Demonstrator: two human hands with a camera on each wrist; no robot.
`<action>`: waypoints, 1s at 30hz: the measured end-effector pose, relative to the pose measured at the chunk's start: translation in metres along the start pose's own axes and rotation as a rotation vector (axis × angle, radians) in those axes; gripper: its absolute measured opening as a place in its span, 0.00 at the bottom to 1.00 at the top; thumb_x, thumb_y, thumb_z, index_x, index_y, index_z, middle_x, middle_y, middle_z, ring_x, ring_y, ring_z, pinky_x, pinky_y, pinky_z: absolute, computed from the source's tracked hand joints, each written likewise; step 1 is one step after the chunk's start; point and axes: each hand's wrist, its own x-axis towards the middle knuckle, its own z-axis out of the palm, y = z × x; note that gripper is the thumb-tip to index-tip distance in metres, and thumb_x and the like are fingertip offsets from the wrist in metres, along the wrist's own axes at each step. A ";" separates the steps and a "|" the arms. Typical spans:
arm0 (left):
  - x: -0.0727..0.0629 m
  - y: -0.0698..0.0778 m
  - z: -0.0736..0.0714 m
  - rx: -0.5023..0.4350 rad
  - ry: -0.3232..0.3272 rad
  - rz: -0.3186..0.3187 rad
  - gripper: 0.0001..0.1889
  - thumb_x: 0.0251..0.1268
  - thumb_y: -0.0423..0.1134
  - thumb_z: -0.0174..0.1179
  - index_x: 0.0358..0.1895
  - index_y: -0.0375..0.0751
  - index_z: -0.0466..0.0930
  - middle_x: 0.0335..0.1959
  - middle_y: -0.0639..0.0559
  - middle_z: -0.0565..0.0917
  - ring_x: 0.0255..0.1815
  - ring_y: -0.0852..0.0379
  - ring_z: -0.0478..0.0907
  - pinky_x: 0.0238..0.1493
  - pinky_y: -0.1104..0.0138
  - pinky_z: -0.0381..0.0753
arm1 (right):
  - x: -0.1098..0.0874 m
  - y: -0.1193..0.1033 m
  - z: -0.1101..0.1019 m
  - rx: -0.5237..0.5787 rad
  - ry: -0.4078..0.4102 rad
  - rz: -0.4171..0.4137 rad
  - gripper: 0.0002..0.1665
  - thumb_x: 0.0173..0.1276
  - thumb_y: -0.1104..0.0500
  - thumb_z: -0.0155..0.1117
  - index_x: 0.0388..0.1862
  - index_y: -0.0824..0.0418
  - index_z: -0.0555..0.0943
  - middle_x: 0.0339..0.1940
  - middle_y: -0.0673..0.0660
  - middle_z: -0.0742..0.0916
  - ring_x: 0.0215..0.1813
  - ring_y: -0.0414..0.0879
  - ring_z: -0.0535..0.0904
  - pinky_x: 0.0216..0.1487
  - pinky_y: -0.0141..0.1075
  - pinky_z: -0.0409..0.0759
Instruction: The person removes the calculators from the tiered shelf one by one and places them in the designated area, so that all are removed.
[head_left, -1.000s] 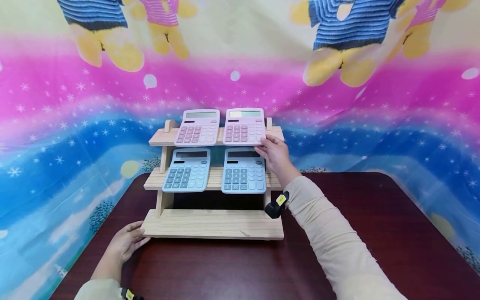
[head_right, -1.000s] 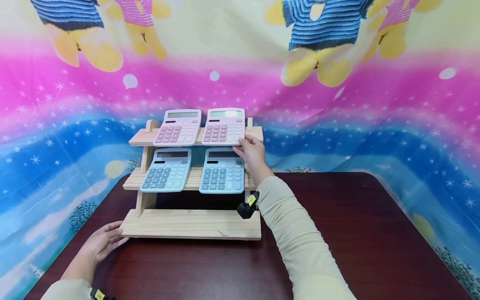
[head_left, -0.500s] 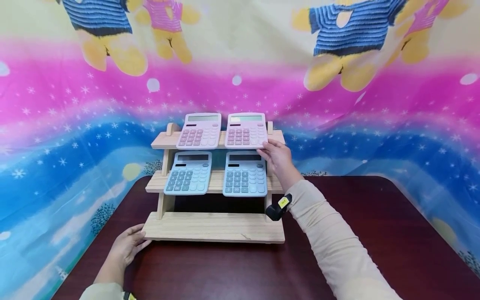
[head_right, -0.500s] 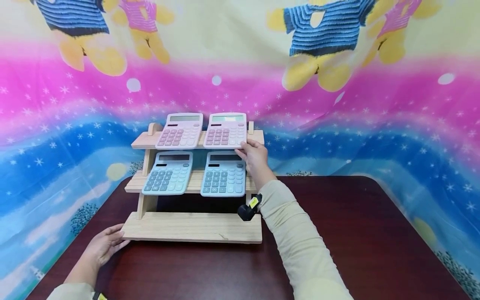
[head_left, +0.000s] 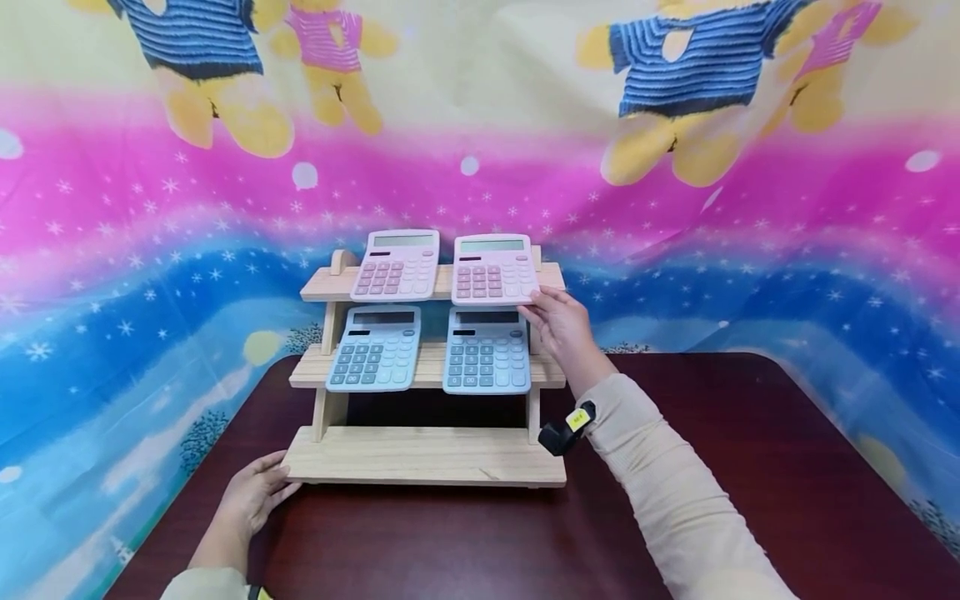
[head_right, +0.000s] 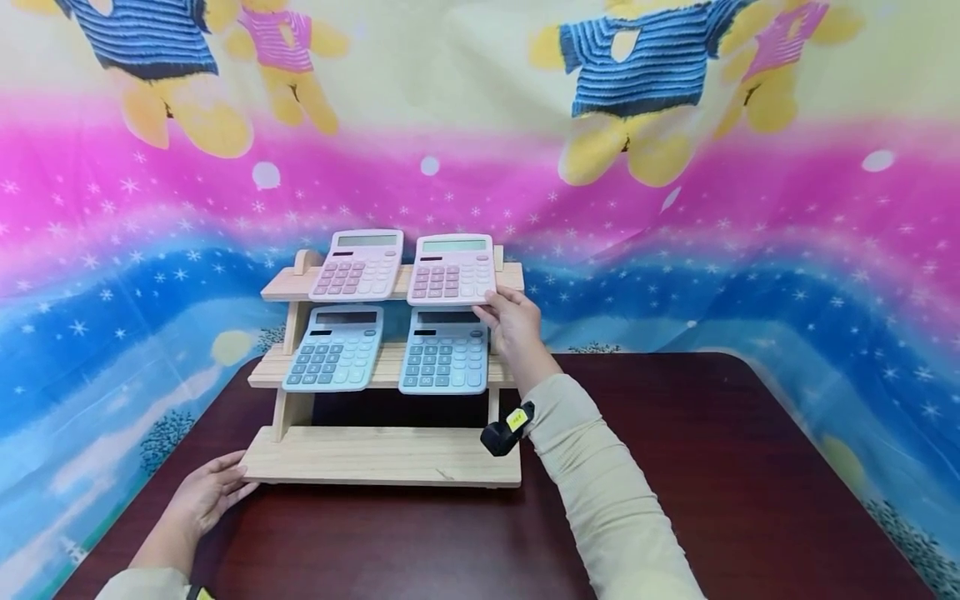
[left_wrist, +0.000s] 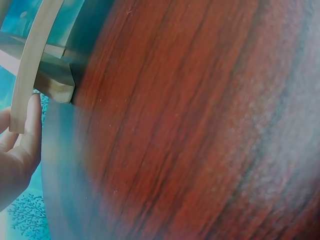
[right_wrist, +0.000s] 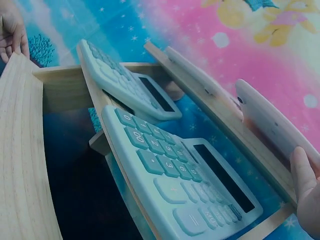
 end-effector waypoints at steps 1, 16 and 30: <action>0.000 0.000 0.000 0.001 0.003 0.000 0.30 0.64 0.28 0.44 0.64 0.24 0.39 0.60 0.27 0.47 0.31 0.67 0.73 0.40 0.69 0.76 | -0.004 -0.002 0.000 -0.001 -0.005 -0.002 0.23 0.59 0.74 0.51 0.56 0.69 0.67 0.46 0.64 0.74 0.40 0.49 0.77 0.40 0.34 0.77; 0.002 -0.003 -0.002 -0.017 -0.010 0.005 0.30 0.64 0.28 0.43 0.64 0.24 0.37 0.60 0.26 0.46 0.31 0.67 0.73 0.41 0.68 0.76 | -0.030 -0.020 -0.023 0.013 -0.105 -0.062 0.17 0.60 0.73 0.51 0.49 0.68 0.70 0.37 0.60 0.78 0.33 0.47 0.79 0.40 0.35 0.77; 0.003 0.000 -0.002 -0.017 -0.008 -0.001 0.31 0.63 0.28 0.45 0.64 0.24 0.39 0.59 0.26 0.48 0.31 0.66 0.74 0.40 0.67 0.76 | -0.052 -0.038 -0.046 0.082 -0.160 -0.086 0.11 0.59 0.73 0.53 0.41 0.66 0.74 0.34 0.59 0.80 0.34 0.48 0.79 0.40 0.36 0.77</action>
